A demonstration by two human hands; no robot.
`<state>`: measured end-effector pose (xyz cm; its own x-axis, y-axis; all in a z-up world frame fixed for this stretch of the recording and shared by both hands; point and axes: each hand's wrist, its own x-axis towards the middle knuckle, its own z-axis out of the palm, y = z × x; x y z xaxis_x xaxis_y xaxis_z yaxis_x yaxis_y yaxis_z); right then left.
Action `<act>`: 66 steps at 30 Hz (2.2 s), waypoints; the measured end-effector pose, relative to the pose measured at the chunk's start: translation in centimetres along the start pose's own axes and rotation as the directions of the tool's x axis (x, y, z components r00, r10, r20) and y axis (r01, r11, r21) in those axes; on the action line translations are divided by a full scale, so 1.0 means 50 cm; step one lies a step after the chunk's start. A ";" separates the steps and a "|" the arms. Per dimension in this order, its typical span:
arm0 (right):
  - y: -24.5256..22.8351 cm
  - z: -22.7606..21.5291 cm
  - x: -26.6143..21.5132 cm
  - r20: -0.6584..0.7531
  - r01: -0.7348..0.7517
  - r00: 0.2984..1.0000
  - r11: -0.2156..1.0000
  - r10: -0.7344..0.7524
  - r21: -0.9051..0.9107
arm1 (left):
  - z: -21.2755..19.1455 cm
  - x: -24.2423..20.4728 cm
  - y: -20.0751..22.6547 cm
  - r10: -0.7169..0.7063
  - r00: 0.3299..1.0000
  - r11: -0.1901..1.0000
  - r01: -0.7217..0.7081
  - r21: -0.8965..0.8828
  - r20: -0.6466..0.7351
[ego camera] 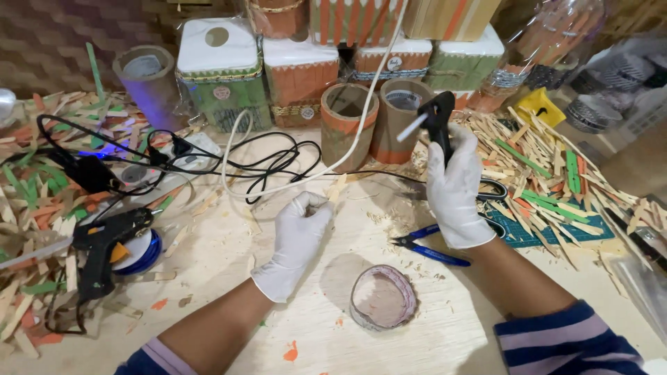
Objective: Assembling a craft project by gluing wooden sticks onto cardboard tubes and trimming them with scissors.
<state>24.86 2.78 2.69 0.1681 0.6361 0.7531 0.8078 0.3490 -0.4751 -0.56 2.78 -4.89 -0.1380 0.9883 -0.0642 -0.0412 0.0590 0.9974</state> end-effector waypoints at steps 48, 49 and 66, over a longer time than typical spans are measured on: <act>-0.173 -0.067 -0.141 0.597 -0.621 0.781 0.322 0.181 0.715 | 0.017 -0.184 0.139 -0.209 0.899 0.977 0.213 0.034 0.384; -0.171 -0.072 -0.142 0.598 -0.624 0.780 0.319 0.188 0.714 | 0.016 -0.186 0.133 -0.215 0.897 0.975 0.217 0.039 0.387; -0.088 -0.092 -0.081 0.468 -0.610 0.776 0.319 0.423 0.725 | 0.016 -0.298 0.132 0.085 0.359 -0.180 -0.912 0.369 0.929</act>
<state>23.21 -4.48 3.84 0.2077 0.9631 0.1711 -0.2544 0.2221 -0.9413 2.00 -11.46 2.65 0.8665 0.4906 0.0921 0.4986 -0.8599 -0.1093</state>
